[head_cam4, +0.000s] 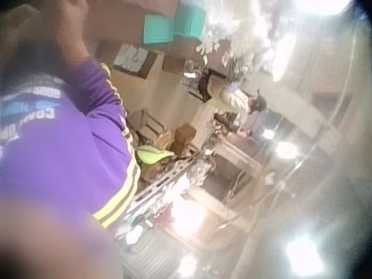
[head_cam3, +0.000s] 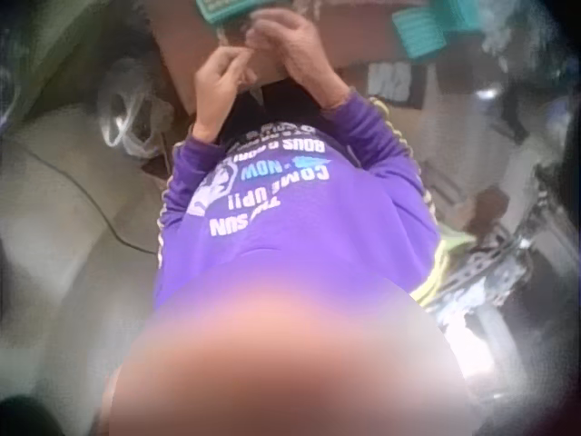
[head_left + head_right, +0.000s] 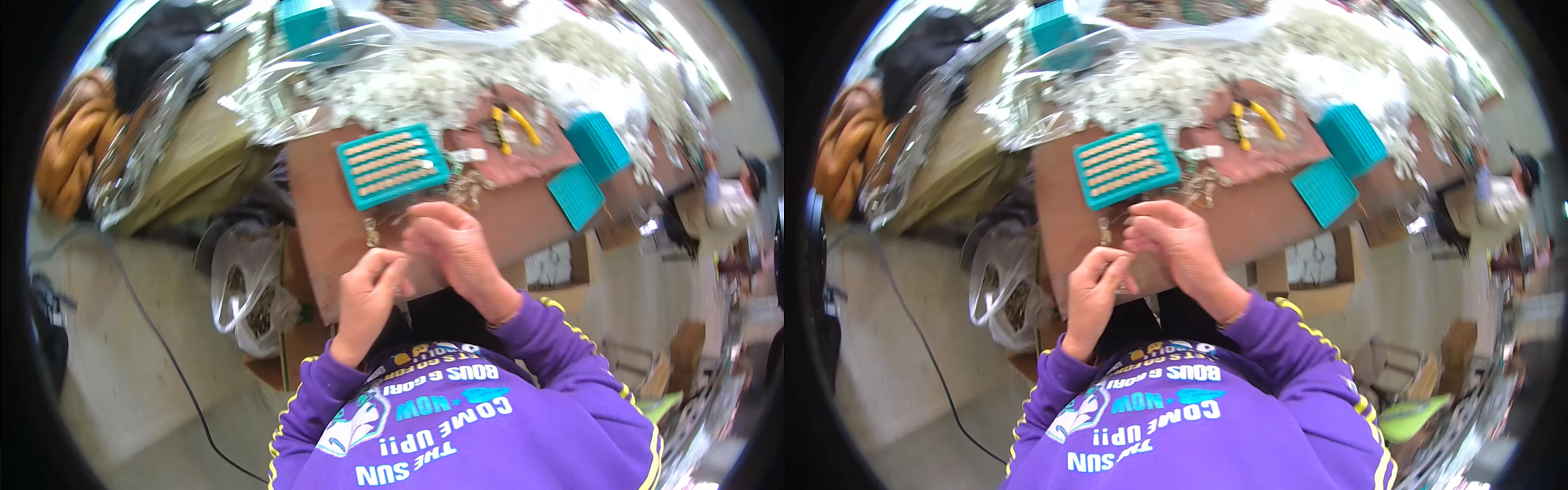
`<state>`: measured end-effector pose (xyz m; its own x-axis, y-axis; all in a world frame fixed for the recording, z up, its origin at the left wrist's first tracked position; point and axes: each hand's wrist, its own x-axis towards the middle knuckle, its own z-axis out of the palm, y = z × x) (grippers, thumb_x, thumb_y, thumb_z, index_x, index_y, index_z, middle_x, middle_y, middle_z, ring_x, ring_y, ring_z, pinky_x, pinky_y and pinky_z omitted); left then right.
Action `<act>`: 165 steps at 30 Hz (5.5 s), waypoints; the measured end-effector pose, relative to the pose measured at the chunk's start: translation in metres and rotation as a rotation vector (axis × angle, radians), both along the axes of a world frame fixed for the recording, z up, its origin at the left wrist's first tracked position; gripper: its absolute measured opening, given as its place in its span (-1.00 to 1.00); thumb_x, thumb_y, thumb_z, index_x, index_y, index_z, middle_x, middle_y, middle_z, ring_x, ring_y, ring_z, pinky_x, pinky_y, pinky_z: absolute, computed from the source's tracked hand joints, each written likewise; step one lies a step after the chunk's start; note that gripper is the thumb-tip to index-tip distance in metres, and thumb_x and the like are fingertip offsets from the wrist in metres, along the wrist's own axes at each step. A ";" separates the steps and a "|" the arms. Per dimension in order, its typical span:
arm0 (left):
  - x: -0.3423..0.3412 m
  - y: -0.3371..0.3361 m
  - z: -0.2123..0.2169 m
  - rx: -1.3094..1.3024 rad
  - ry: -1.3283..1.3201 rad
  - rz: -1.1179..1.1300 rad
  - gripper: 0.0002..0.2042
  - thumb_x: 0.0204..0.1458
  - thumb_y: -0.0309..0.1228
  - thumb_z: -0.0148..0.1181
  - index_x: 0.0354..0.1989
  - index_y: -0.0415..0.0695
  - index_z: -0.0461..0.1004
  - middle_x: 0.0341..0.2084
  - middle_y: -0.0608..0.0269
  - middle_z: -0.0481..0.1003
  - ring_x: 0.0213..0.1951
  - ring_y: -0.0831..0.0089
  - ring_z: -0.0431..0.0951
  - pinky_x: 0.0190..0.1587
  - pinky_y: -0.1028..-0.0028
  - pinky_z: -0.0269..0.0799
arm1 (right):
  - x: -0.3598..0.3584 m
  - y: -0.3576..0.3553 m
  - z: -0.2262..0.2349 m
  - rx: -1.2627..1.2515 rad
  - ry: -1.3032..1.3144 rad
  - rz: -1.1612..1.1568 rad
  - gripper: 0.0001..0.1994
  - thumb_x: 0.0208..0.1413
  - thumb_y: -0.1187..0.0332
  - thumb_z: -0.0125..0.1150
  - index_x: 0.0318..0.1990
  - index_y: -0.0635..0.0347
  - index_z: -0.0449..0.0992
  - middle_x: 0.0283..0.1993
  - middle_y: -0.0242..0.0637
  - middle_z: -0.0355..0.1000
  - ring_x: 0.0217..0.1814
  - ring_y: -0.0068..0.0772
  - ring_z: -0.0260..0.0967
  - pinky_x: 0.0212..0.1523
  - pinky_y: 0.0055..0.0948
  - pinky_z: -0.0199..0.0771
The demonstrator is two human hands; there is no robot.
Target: The person repeatedly picks small white plastic connectors and thin wires from a table, inserts the wires into the connectors, and places the assembled units into a teal tray. The person occasionally reaches into a nearby box to retrieve more connectors.
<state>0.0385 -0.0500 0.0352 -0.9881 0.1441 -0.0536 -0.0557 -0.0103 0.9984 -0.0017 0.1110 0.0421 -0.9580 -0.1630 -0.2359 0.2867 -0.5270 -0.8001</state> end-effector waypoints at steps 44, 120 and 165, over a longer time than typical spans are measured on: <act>0.006 0.042 0.010 0.676 -0.489 -0.218 -0.79 0.26 -0.29 0.05 -0.17 -0.18 0.47 -0.50 0.35 0.51 -0.34 0.45 0.61 -0.21 0.45 0.58 | 0.017 0.056 0.012 0.181 0.240 0.190 -0.90 0.15 0.55 0.21 -0.18 0.28 0.49 -0.22 -0.26 0.56 -0.15 -0.52 0.51 -0.07 -0.55 0.48; 0.019 0.011 0.017 0.472 0.013 0.139 -0.65 0.05 -0.59 0.29 0.03 -0.24 0.42 -0.15 0.15 0.57 -0.07 0.49 0.55 0.06 0.50 0.42 | 0.035 0.019 0.033 0.263 0.197 0.291 -0.89 0.15 0.44 0.28 -0.26 0.30 0.52 -0.40 -0.38 0.48 -0.42 -0.65 0.40 -0.35 -0.63 0.42; 0.033 0.024 -0.002 0.863 -0.073 0.227 -0.85 0.22 -0.39 0.15 -0.14 -0.15 0.38 -0.14 0.09 0.54 -0.11 0.39 0.58 -0.06 0.37 0.52 | 0.063 0.003 0.017 0.364 0.277 0.193 -0.91 0.21 0.42 0.22 -0.30 0.24 0.56 -0.57 -0.46 0.46 -0.55 -0.80 0.33 -0.58 -0.71 0.13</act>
<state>0.0716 -0.0263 0.0331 -0.9961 -0.0348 -0.0808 -0.0242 -0.7743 0.6324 0.0612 0.1142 0.0594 -0.9533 -0.2976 -0.0510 0.1016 -0.1571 -0.9823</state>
